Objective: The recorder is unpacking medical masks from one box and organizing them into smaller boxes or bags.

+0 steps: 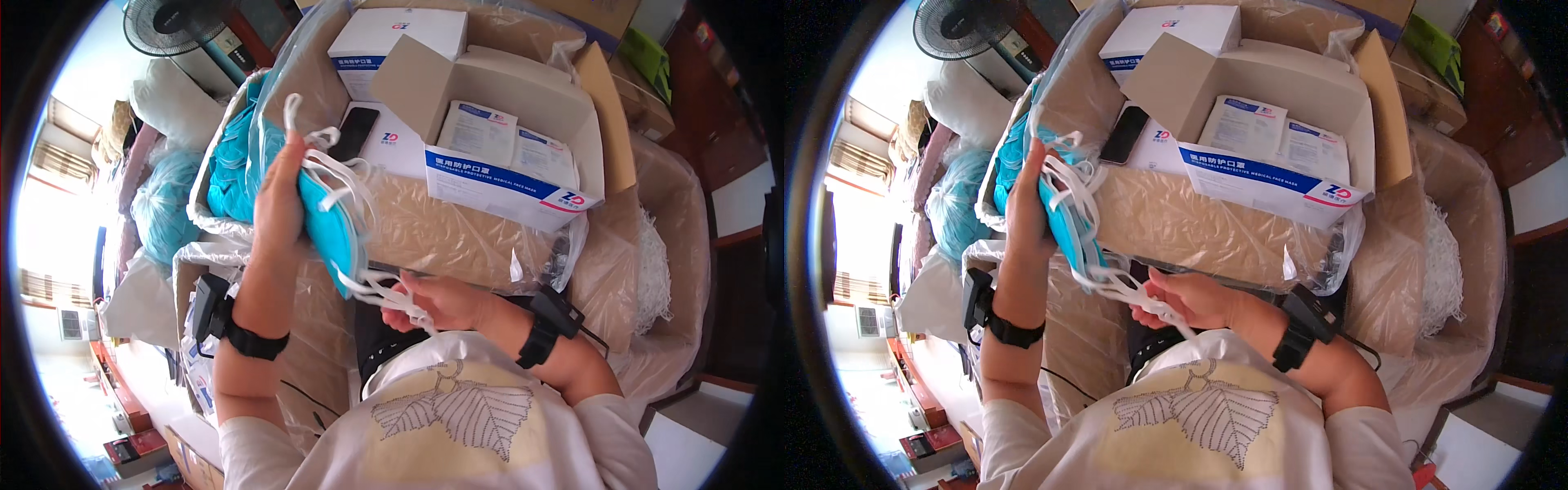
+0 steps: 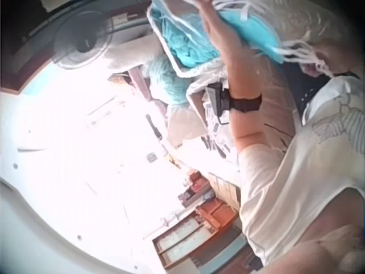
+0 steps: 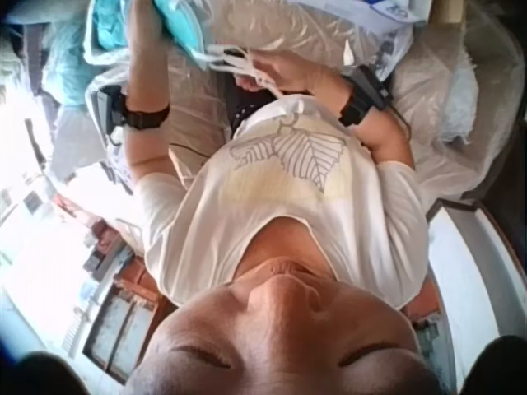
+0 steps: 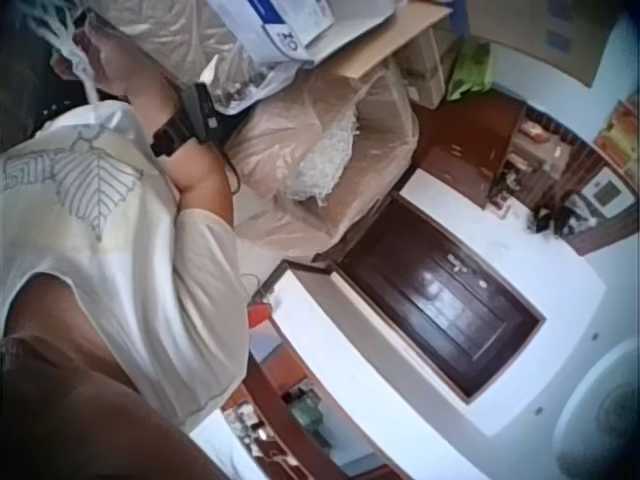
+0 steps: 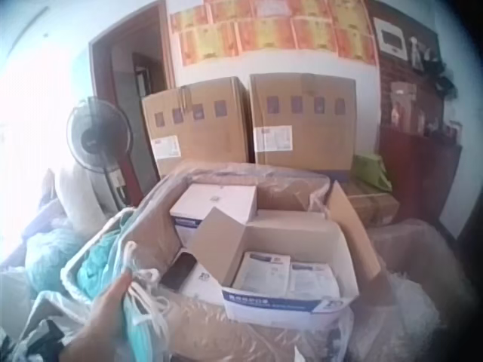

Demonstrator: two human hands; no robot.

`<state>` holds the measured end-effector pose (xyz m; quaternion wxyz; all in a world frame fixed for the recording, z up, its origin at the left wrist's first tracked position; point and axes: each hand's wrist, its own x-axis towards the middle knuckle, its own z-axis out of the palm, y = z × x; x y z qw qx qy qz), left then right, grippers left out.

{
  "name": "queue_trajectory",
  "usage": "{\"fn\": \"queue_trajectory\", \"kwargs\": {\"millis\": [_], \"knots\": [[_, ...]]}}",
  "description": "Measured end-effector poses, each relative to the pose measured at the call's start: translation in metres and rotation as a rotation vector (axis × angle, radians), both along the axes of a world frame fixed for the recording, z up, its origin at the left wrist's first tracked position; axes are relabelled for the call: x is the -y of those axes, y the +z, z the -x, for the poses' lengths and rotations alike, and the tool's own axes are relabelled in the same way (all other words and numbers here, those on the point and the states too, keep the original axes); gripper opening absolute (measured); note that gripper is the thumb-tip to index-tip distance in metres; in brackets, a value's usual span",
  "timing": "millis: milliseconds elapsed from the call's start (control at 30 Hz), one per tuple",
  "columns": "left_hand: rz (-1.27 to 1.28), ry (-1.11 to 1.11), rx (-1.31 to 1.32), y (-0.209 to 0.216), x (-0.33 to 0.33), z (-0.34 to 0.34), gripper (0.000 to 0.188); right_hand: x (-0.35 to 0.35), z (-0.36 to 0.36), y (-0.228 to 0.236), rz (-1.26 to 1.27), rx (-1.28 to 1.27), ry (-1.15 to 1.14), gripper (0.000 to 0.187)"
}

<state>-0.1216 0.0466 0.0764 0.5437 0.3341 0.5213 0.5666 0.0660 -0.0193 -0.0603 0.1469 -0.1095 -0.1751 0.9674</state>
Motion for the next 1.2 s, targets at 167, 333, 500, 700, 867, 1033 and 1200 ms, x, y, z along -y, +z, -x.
{"fn": "queue_trajectory", "kwargs": {"millis": [167,333,500,700,867,1033,1200], "knots": [[-0.105,0.158,-0.101,-0.014,-0.012,0.028,0.031,0.020,-0.031,0.007,-0.014,0.089,0.070,0.041],[-0.276,0.221,-0.493,-0.031,-0.017,0.068,0.032,0.021,-0.047,0.003,-0.121,0.147,0.148,0.029],[-0.262,0.211,-0.486,-0.039,-0.006,0.077,0.032,0.015,-0.047,0.010,-0.137,0.241,0.044,0.025],[-0.214,0.185,-0.325,-0.016,0.010,0.050,0.031,0.004,-0.029,-0.008,-0.178,0.356,-0.122,0.017],[-0.297,0.093,-0.355,0.002,0.018,0.036,0.034,0.003,-0.014,-0.008,-0.472,0.463,-0.171,0.016],[-0.254,0.068,-0.287,0.016,0.017,0.013,0.036,0.001,-0.003,-0.012,-0.533,0.475,-0.270,0.020],[-0.267,0.083,-0.305,0.009,0.012,0.010,0.035,0.012,0.001,-0.029,-0.238,0.302,-0.041,0.022]]}}
